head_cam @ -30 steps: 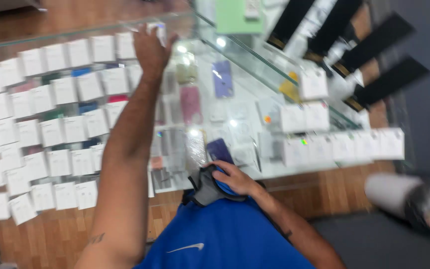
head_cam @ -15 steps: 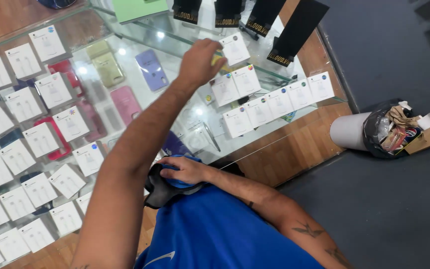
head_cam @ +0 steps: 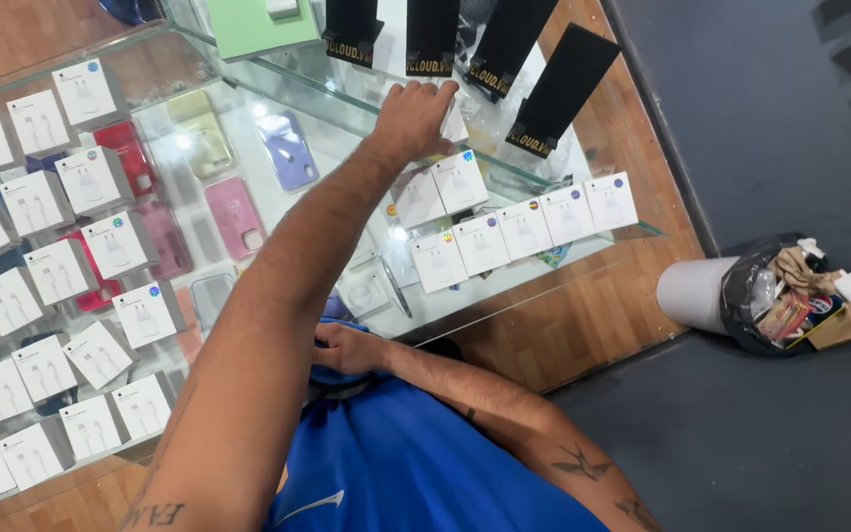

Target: The person repeatedly picks small white boxes from a glass display counter and places them into a blue drawstring bag. The person handles the boxes one at a time, opening the bag, inserting each box, and occasionally adjusting the bag's position.

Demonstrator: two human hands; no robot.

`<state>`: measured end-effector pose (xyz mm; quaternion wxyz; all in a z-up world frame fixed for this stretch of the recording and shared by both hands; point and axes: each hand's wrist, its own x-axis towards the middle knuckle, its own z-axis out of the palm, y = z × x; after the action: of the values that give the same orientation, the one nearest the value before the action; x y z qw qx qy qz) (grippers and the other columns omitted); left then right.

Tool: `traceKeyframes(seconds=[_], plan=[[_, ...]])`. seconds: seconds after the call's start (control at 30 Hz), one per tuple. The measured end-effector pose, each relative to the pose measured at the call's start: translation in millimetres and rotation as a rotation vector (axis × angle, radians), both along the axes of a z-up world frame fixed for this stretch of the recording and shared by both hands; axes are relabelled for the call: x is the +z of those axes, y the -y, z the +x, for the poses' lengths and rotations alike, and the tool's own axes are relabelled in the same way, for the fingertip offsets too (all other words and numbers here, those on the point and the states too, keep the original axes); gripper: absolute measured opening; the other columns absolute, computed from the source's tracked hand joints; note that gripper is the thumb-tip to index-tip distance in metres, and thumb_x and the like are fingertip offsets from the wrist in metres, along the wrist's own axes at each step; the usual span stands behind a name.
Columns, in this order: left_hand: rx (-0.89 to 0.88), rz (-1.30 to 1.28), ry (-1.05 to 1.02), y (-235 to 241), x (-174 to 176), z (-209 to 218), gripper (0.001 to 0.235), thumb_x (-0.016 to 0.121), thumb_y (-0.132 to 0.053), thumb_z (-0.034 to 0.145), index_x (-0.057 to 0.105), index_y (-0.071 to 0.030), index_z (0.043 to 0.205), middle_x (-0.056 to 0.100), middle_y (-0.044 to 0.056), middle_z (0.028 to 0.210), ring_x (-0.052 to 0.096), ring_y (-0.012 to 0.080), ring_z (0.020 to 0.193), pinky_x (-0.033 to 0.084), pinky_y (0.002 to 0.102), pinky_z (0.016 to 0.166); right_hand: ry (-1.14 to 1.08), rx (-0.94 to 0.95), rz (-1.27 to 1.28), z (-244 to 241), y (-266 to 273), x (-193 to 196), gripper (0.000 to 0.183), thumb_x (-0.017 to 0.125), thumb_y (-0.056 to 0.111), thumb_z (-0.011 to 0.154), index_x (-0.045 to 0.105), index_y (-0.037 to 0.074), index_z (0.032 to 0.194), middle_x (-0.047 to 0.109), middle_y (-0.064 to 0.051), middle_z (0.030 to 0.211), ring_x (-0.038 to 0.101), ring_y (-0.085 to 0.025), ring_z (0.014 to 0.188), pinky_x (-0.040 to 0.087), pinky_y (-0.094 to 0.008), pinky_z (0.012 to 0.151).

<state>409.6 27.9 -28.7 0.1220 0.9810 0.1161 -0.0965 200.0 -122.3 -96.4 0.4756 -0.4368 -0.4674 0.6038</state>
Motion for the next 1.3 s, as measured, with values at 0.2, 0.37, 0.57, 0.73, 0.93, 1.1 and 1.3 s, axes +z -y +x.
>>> traceKeyframes(seconds=[0.2, 0.37, 0.57, 0.73, 0.93, 1.1, 1.3], plan=[[0.048, -0.041, 0.083, -13.0, -14.3, -8.1, 0.075, 0.08, -0.039, 0.068, 0.04, -0.013, 0.126, 0.054, 0.017, 0.114, 0.049, 0.033, 0.104, 0.041, 0.047, 0.086, -0.007, 0.049, -0.008, -0.2, -3.2, -1.5, 0.023, 0.047, 0.027, 0.094, 0.061, 0.01, 0.093, 0.056, 0.006, 0.083, 0.047, -0.006, 0.074, 0.04, -0.024, 0.065], [0.044, -0.149, 0.073, -30.8, -19.8, -19.0, 0.066, 0.067, -0.056, 0.077, 0.048, -0.014, 0.124, 0.054, 0.013, 0.115, 0.05, 0.032, 0.101, 0.042, 0.045, 0.08, -0.06, 0.048, -0.053, -2.4, -4.6, -2.8, 0.028, 0.048, 0.034, 0.094, 0.059, 0.01, 0.104, 0.06, 0.001, 0.103, 0.054, -0.01, 0.097, 0.043, -0.027, 0.085], [0.057, -0.233, -0.054, -33.3, 3.2, -33.9, 0.066, 0.062, -0.037, 0.085, 0.032, -0.013, 0.139, 0.042, 0.014, 0.135, 0.043, 0.0321, 0.117, 0.048, 0.047, 0.081, -0.061, 0.009, -0.005, -5.3, -4.8, -6.4, 0.047, 0.046, 0.048, 0.091, 0.055, 0.009, 0.115, 0.057, -0.003, 0.114, 0.052, -0.015, 0.108, 0.042, -0.031, 0.093], [0.003, -0.17, -0.016, -45.2, -0.4, -33.4, 0.056, 0.065, -0.026, 0.081, 0.044, -0.022, 0.132, 0.037, 0.014, 0.139, 0.046, 0.0366, 0.113, 0.039, 0.054, 0.094, -0.036, -0.001, -0.005, -4.5, -6.0, 1.9, 0.049, 0.044, 0.047, 0.092, 0.052, 0.008, 0.12, 0.057, -0.002, 0.116, 0.052, -0.014, 0.11, 0.042, -0.03, 0.094], [0.005, -0.094, -0.007, -57.4, 0.5, -51.0, 0.061, 0.069, -0.043, 0.077, 0.047, -0.015, 0.127, 0.045, 0.014, 0.131, 0.049, 0.0331, 0.106, 0.047, 0.047, 0.08, -0.031, -0.04, -0.201, -1.7, -5.1, 34.5, 0.056, 0.048, 0.049, 0.085, 0.052, 0.008, 0.123, 0.057, -0.005, 0.119, 0.053, -0.016, 0.11, 0.043, -0.028, 0.094], [0.103, -0.163, 0.093, -51.3, -2.3, -66.4, 0.057, 0.077, -0.024, 0.068, 0.045, -0.012, 0.114, 0.052, 0.01, 0.109, 0.051, 0.0261, 0.093, 0.049, 0.039, 0.069, -0.148, -0.059, -0.136, -3.3, -3.7, 38.8, 0.051, 0.051, 0.044, 0.087, 0.051, 0.008, 0.124, 0.055, -0.005, 0.123, 0.051, -0.015, 0.115, 0.04, -0.028, 0.098], [0.225, -0.337, 0.309, -59.1, 9.9, -121.4, 0.056, 0.072, -0.013, 0.062, 0.038, -0.014, 0.106, 0.045, 0.008, 0.115, 0.045, 0.0246, 0.095, 0.043, 0.035, 0.056, -0.186, -0.112, -0.118, -10.6, -3.3, 22.0, 0.057, 0.069, 0.031, 0.077, 0.049, 0.006, 0.124, 0.056, -0.005, 0.116, 0.053, -0.014, 0.108, 0.044, -0.027, 0.096]])
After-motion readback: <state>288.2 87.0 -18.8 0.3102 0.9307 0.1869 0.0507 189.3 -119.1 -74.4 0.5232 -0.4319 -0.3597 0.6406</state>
